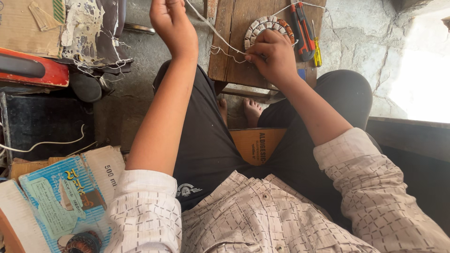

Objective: The person winds a thin white wire around a circular stator core placed on a small wooden stool. They use both hands to guide and wrap the wire, occasionally using a screwdriver to adjust or secure the wire. The task continues with repeated winding motions.

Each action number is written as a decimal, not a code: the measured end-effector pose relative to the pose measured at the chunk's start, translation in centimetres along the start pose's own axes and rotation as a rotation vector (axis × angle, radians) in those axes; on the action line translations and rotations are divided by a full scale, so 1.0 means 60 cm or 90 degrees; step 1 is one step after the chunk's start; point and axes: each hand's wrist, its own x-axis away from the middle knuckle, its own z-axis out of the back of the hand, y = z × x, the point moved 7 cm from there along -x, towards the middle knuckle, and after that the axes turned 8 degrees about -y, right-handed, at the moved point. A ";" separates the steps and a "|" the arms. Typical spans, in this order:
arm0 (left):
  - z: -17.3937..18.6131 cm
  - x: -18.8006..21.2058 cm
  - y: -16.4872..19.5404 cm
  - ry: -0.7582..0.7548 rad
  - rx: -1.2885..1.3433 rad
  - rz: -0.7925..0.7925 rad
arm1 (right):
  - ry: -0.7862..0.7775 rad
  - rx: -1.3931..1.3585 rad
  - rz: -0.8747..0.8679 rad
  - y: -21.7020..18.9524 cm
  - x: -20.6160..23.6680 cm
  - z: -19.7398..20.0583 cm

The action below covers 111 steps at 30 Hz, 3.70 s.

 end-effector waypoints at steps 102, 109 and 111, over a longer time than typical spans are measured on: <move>-0.169 0.172 0.311 -0.716 -0.622 -0.238 | -0.025 -0.003 0.051 -0.247 0.084 0.214; -0.156 0.169 0.309 -0.594 -0.512 -0.335 | -0.077 0.115 -0.104 -0.182 0.064 0.173; -0.144 0.172 0.303 -0.607 -0.572 -0.342 | -0.163 0.143 -0.177 -0.153 0.064 0.141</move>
